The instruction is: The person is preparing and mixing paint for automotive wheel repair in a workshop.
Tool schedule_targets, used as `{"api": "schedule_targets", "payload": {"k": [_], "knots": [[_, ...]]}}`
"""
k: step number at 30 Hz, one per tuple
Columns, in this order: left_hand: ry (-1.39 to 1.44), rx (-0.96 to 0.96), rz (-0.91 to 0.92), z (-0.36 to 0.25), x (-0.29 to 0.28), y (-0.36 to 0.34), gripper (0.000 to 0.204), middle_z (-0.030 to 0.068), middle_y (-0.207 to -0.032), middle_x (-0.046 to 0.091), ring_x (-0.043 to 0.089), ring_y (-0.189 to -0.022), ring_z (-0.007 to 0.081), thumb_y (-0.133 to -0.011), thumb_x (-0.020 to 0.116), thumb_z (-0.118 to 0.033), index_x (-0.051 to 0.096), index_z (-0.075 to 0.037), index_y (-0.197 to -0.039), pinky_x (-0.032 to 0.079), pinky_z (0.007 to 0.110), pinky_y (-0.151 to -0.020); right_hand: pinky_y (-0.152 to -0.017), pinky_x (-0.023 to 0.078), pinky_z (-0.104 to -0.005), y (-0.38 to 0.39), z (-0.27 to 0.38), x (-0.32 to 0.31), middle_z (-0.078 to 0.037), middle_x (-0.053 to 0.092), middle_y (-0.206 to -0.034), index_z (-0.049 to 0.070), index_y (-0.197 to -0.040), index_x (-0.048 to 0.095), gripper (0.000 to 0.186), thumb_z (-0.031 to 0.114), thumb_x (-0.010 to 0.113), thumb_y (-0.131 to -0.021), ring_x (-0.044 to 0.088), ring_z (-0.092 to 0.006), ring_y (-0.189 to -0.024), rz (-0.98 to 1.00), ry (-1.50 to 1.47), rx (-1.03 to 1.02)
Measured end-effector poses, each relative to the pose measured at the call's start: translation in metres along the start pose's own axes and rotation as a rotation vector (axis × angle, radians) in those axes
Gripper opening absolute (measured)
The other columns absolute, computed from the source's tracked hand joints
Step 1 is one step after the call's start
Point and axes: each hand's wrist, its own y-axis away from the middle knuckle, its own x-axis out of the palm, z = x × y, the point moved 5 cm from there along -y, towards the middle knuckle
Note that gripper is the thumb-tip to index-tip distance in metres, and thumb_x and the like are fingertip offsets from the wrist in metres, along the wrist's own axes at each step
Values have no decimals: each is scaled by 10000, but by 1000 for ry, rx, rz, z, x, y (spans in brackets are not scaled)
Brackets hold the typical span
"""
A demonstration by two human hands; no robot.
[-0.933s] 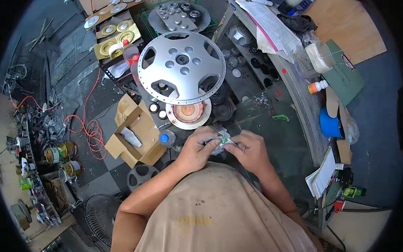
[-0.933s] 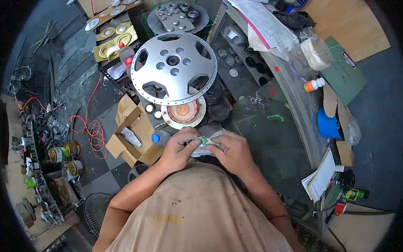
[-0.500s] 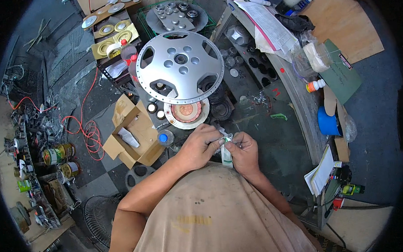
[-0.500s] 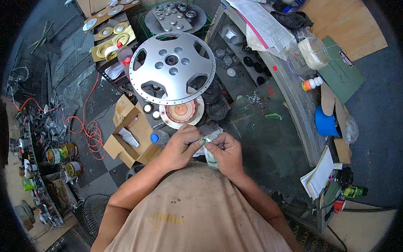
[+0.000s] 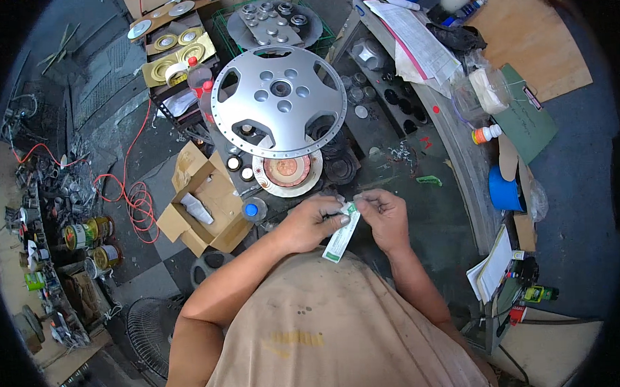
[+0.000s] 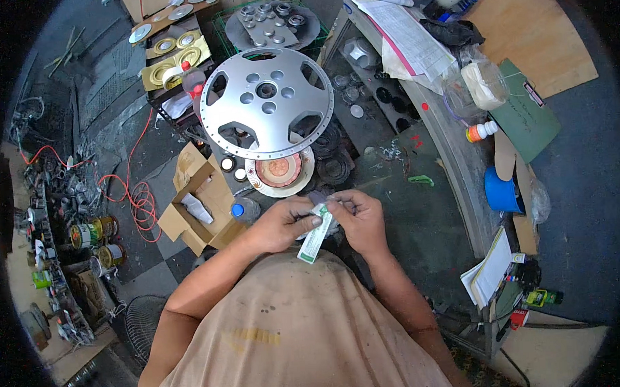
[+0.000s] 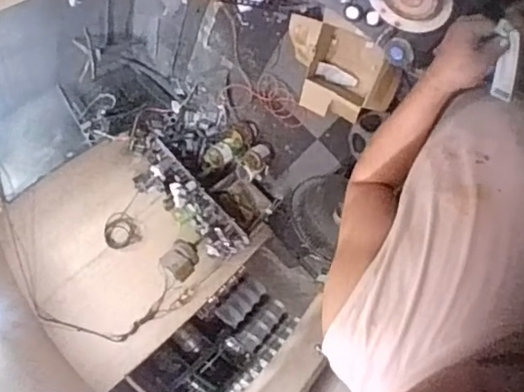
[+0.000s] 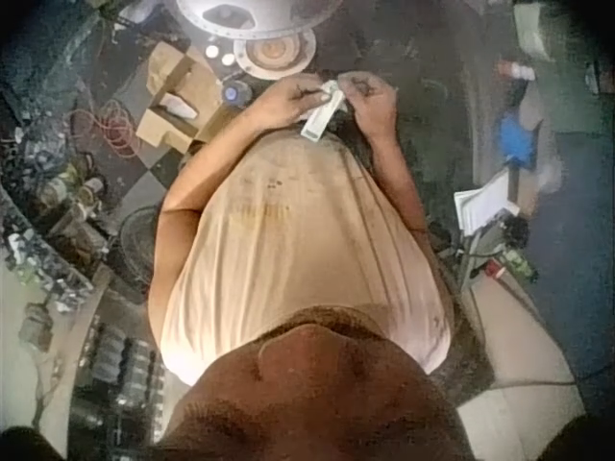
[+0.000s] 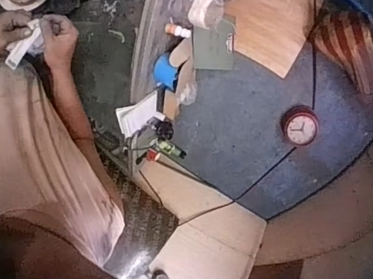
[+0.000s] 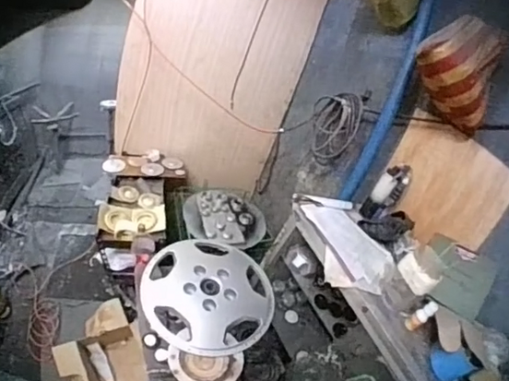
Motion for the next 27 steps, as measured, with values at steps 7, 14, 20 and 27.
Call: {"api": "schedule_targets", "payload": {"k": [7,14,20,27], "knots": [[-267,82,117,-6,5,7,200,124,-764,539,498,-799,277,-878,605,-217,627,-19,-892,395,373,-752,-484,330,-194,3,-10,-6,-17,583,-707,-1,-883,626,82,77,642,-859,432,-34,-549,113,-507,230],[-248,-26,198,-11,5,8,235,144,-861,614,533,-893,322,-846,628,-256,661,-41,-936,412,398,-825,-455,285,-196,-13,1,-22,1,527,-687,47,-827,557,84,80,579,-902,373,-43,-502,-127,-495,129],[-393,9,166,-17,-17,25,248,141,-905,628,537,-917,332,-823,643,-262,674,-45,-939,427,407,-819,-450,305,-204,-37,15,-32,7,509,-669,57,-860,549,114,140,537,-937,370,-46,-501,-357,-497,82],[-444,-148,-152,-12,-94,127,206,169,-840,628,584,-834,328,-815,652,-188,652,7,-883,451,382,-757,-468,320,-199,-69,47,15,40,432,-688,92,-926,512,167,244,462,-975,369,-44,-546,-229,-511,68]]}}
